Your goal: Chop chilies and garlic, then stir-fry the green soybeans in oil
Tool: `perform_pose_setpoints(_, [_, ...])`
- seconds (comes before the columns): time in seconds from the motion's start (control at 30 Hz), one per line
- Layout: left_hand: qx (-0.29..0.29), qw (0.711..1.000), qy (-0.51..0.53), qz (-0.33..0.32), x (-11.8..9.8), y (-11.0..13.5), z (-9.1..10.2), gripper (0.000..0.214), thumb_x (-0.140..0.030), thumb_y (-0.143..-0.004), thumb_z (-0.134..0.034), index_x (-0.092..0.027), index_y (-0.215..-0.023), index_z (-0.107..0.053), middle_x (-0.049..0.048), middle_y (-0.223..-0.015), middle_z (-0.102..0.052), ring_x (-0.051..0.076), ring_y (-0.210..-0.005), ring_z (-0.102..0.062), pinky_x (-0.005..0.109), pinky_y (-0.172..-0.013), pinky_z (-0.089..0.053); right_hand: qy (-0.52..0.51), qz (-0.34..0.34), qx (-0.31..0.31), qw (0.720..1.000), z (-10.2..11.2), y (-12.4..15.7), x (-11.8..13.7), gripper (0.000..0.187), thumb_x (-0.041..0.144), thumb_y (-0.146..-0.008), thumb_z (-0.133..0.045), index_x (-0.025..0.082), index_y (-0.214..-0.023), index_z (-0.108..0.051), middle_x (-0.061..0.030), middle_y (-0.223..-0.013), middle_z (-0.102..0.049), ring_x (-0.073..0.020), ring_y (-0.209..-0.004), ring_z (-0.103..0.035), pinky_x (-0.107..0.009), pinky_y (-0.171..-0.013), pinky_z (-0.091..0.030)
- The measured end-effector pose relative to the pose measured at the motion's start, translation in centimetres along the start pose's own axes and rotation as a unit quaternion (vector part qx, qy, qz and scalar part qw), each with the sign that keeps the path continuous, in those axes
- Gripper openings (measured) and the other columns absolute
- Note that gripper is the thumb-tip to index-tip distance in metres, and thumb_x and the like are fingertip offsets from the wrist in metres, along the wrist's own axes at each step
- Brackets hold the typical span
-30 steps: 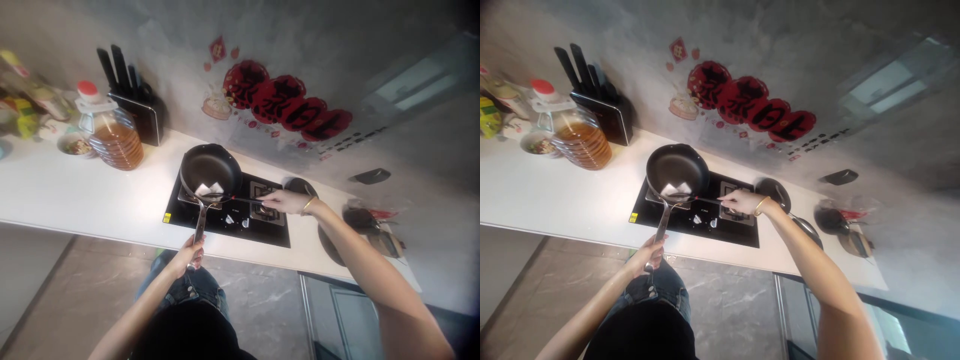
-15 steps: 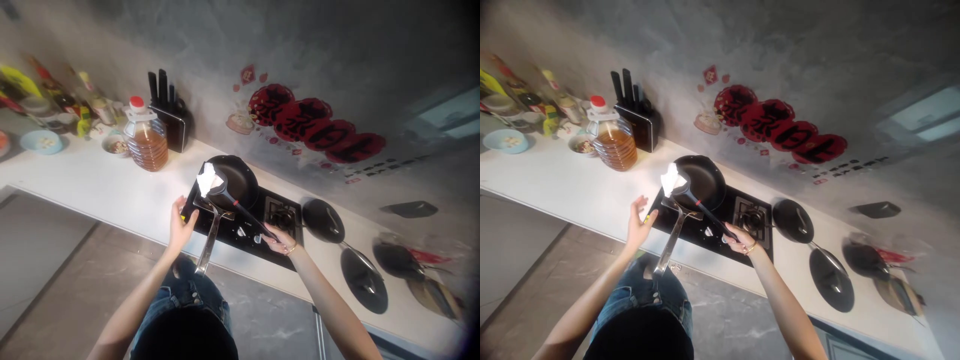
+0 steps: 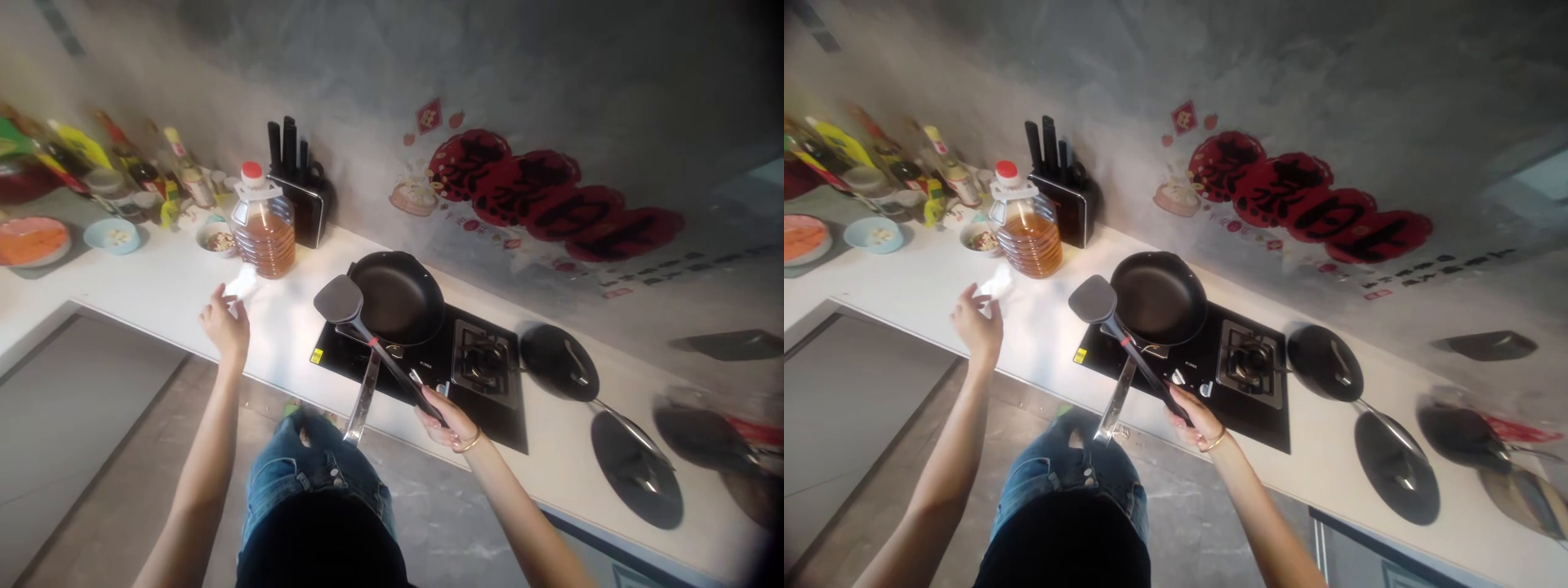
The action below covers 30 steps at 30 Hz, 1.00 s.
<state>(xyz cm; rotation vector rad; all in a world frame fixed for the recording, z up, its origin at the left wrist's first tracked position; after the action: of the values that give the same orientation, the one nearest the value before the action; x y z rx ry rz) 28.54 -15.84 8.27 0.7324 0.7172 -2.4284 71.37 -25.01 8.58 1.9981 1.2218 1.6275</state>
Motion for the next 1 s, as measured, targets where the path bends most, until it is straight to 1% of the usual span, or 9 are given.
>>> perform_pose_setpoints(0.13, [0.101, 0.994, -0.038, -0.001, 2.8, 0.0, -1.7, 0.080, -0.023, -0.077, -0.062, -0.003, -0.147, -0.027, 0.0319, -0.146, -0.040, 0.042, -0.130, -0.046, 0.057, -0.104, -0.035, -0.022, 0.049, -0.020, 0.998, -1.2, 0.3, -1.7, 0.061, 0.065, -0.077, -0.063, 0.021, -0.120, -0.057, 0.0134, -0.047, -0.037, -0.0009, -0.027, -0.011, -0.014, -0.026, -0.013])
perform_pose_setpoints(0.23, [0.199, 0.979, 0.047, 0.019, 2.2, 3.7, -2.7, 0.079, -0.032, -0.083, -0.058, -0.005, -0.149, -0.024, 0.0275, -0.132, -0.057, 0.035, -0.117, -0.059, 0.049, -0.097, -0.045, 0.071, 0.148, -0.143, 0.976, -1.9, 0.6, -3.1, 0.063, 0.062, -0.085, -0.051, 0.020, -0.132, -0.050, 0.0114, -0.049, -0.039, -0.0054, -0.029, -0.023, -0.018, -0.028, -0.024])
perform_pose_setpoints(0.3, [0.305, 0.944, 0.113, 0.052, 0.8, 7.3, -3.3, 0.075, -0.040, -0.087, -0.052, -0.010, -0.149, -0.024, 0.0188, -0.108, -0.071, 0.029, -0.095, -0.070, 0.044, -0.087, -0.051, 0.180, 0.231, -0.272, 0.917, -2.2, 1.1, -4.0, 0.057, 0.055, -0.086, -0.049, 0.018, -0.129, -0.052, 0.0067, -0.052, -0.047, -0.0104, -0.036, -0.040, -0.022, -0.036, -0.038])
perform_pose_setpoints(0.37, [0.386, 0.904, 0.171, 0.066, -0.9, 10.8, -3.4, 0.072, -0.048, -0.089, -0.049, -0.015, -0.149, -0.027, 0.0147, -0.103, -0.072, 0.026, -0.088, -0.071, 0.041, -0.085, -0.052, 0.275, 0.281, -0.398, 0.829, -2.6, 1.9, -5.1, 0.048, 0.048, -0.086, -0.046, 0.018, -0.122, -0.056, 0.0003, -0.061, -0.058, -0.0158, -0.048, -0.055, -0.027, -0.049, -0.048])
perform_pose_setpoints(0.47, [0.509, 0.816, 0.239, 0.132, -3.5, 15.3, -3.5, 0.072, -0.056, -0.089, -0.047, -0.017, -0.147, -0.030, 0.0137, -0.104, -0.071, 0.023, -0.089, -0.070, 0.036, -0.079, -0.054, 0.332, 0.270, -0.503, 0.751, -3.2, 2.7, -6.9, 0.039, 0.042, -0.089, -0.035, 0.017, -0.111, -0.057, -0.0043, -0.066, -0.064, -0.0198, -0.053, -0.061, -0.030, -0.055, -0.050])
perform_pose_setpoints(0.67, [0.669, 0.653, 0.264, 0.236, -6.5, 19.9, -2.9, 0.073, -0.065, -0.085, -0.049, -0.020, -0.142, -0.038, 0.0123, -0.101, -0.069, 0.024, -0.086, -0.069, 0.036, -0.071, -0.057, 0.325, 0.189, -0.584, 0.719, -3.2, 4.2, -10.2, 0.036, 0.045, -0.090, -0.030, 0.019, -0.092, -0.055, -0.0082, -0.062, -0.064, -0.0235, -0.052, -0.063, -0.030, -0.050, -0.045])
perform_pose_setpoints(0.83, [0.702, 0.510, 0.342, 0.361, -8.1, 20.9, -3.1, 0.047, -0.057, -0.083, -0.060, -0.017, -0.109, -0.052, 0.0136, -0.098, -0.071, 0.025, -0.086, -0.070, 0.040, -0.076, -0.058, 0.263, 0.176, -0.598, 0.737, -3.3, 4.7, -13.7, 0.037, 0.053, -0.088, -0.031, 0.022, -0.087, -0.052, -0.0055, -0.058, -0.060, -0.0230, -0.050, -0.059, -0.030, -0.049, -0.041])
perform_pose_setpoints(0.9, [0.685, 0.497, 0.369, 0.384, -9.1, 21.1, -3.4, 0.046, -0.052, -0.078, -0.069, -0.018, -0.101, -0.050, 0.0115, -0.092, -0.070, 0.023, -0.077, -0.070, 0.038, -0.070, -0.058, 0.212, 0.196, -0.607, 0.740, -3.8, 4.6, -15.0, 0.038, 0.056, -0.089, -0.032, 0.023, -0.088, -0.052, -0.0030, -0.058, -0.057, -0.0212, -0.050, -0.057, -0.030, -0.051, -0.041])
perform_pose_setpoints(1.0, [0.662, 0.534, 0.376, 0.366, -10.6, 21.7, -3.7, 0.050, -0.050, -0.069, -0.078, -0.020, -0.097, -0.047, 0.0009, -0.074, -0.065, 0.014, -0.054, -0.061, 0.029, -0.052, -0.053, 0.140, 0.212, -0.596, 0.762, -4.8, 3.7, -16.5, 0.042, 0.061, -0.090, -0.032, 0.023, -0.090, -0.051, 0.0016, -0.054, -0.051, -0.0185, -0.046, -0.051, -0.030, -0.050, -0.039])
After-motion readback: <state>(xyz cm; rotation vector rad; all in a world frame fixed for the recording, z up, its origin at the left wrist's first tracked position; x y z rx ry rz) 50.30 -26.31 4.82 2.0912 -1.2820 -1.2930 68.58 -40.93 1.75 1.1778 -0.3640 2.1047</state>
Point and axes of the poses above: each hand's wrist, its own y-axis away from the middle knuckle, its own z-axis out of the back of the hand, x = y × z, the point moved 3 cm from there along -y, towards the middle knuckle
